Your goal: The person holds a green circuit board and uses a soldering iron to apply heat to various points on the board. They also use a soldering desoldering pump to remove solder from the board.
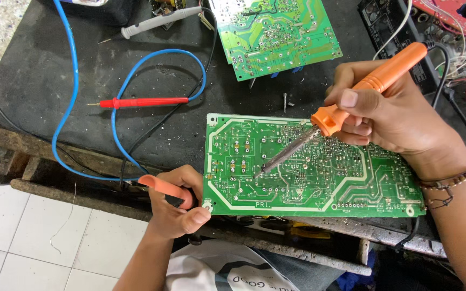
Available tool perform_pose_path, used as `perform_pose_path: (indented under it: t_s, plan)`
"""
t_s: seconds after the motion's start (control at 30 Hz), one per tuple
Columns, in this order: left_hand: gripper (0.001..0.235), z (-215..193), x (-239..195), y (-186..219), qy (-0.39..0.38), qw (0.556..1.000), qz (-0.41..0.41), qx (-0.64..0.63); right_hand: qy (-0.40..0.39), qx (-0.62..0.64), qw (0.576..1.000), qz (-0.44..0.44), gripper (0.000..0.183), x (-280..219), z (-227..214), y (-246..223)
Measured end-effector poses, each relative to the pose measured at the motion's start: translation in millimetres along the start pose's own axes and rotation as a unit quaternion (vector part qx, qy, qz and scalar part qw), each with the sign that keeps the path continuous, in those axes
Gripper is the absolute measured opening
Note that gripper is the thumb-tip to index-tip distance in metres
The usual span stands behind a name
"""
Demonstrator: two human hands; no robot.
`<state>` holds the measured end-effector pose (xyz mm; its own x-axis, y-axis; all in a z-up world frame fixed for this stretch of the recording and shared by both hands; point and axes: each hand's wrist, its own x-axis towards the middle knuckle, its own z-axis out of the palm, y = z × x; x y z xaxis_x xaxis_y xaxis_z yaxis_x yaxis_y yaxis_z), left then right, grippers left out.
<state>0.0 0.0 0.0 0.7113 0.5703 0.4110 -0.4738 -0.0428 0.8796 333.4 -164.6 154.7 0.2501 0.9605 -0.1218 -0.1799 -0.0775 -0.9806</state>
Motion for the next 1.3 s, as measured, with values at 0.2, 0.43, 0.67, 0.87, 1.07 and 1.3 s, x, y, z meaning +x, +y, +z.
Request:
perform_pose_path:
  t_s: [0.2,0.43,0.67,0.87,1.07,1.3]
  plan:
    - [0.058,1.1,3.5,3.1,-0.007,1.0,0.004,0.003,0.022,-0.01,1.0,-0.003,0.026,1.8,3.8,1.2]
    - [0.061,0.4,2.6,-0.3,-0.002,1.0,0.016,0.006,0.056,-0.06,0.997,0.013,0.034,2.6,7.6,-0.8]
    - [0.066,-4.8,-3.3,-7.8,0.002,1.0,0.005,0.025,0.091,-0.113,0.989,0.02,0.041,1.8,15.5,-7.7]
    - [0.059,-7.8,-3.7,-5.5,-0.009,0.996,-0.091,-0.005,0.071,-0.081,0.994,0.024,0.035,6.0,8.0,-1.4]
    - [0.058,-5.0,1.0,-3.2,-0.03,0.996,-0.08,-0.036,0.058,-0.091,0.994,0.026,0.043,5.0,5.4,-1.5]
    - [0.059,-1.7,2.8,-2.1,-0.013,0.998,-0.062,-0.008,0.014,-0.066,0.998,-0.001,0.042,5.2,6.3,-2.9]
